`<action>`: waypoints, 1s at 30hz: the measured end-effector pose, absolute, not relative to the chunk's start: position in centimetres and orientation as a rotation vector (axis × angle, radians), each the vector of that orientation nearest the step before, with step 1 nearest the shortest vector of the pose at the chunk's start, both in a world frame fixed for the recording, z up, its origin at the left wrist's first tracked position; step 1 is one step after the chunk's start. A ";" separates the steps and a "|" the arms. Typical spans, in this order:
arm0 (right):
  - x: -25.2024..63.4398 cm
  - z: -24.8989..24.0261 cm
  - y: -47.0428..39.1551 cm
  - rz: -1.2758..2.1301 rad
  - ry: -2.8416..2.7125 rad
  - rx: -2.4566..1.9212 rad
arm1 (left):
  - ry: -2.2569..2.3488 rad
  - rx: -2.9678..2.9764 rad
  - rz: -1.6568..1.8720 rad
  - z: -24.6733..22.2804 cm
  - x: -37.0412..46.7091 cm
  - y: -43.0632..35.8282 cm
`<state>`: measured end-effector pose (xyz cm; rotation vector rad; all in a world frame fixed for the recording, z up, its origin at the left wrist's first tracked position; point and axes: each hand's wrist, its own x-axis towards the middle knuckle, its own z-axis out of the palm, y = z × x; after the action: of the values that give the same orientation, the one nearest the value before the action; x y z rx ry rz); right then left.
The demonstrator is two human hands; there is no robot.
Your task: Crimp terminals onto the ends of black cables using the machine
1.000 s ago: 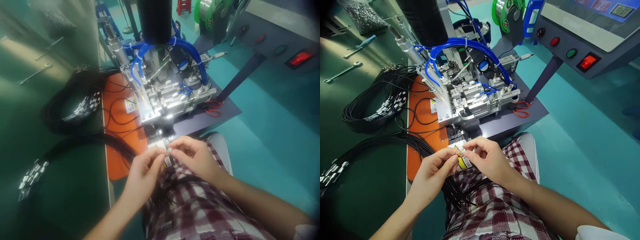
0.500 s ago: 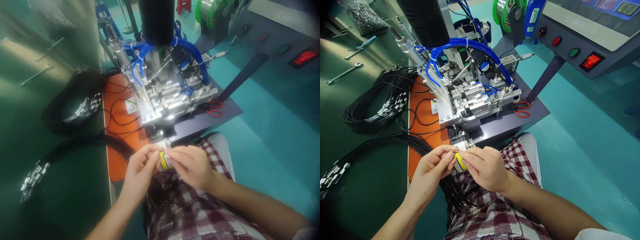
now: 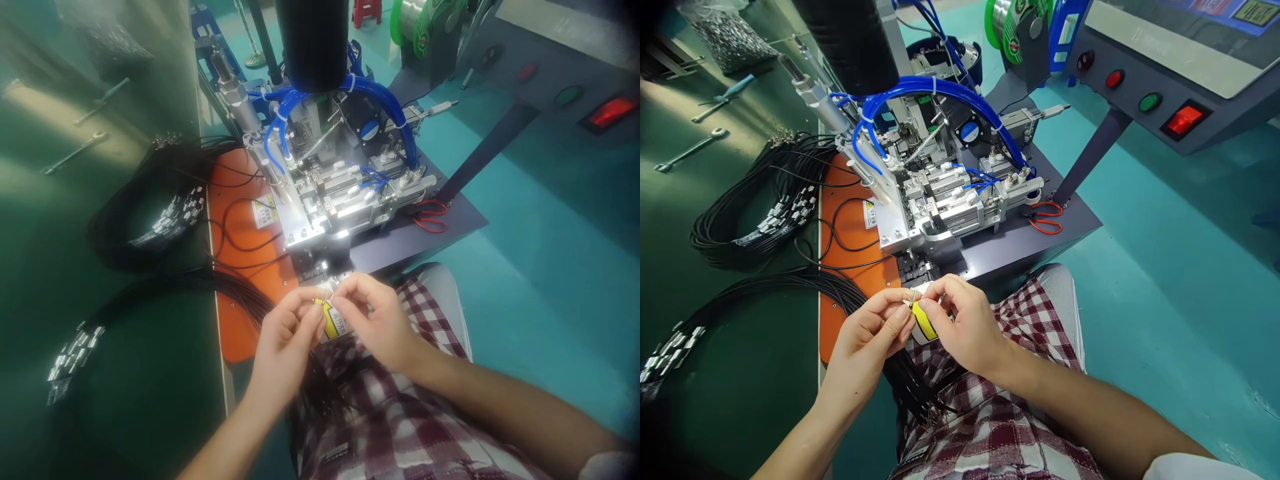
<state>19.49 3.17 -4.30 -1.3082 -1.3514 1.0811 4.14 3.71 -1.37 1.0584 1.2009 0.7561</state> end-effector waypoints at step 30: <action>18.5 -1.4 4.7 1.052 -1.509 -1.320 | 1.511 1.320 0.921 0.6 3.7 4.8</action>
<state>18.52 4.72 -1.42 -1.3197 -1.5089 1.0524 3.66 4.79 0.63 1.3201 1.5107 0.9205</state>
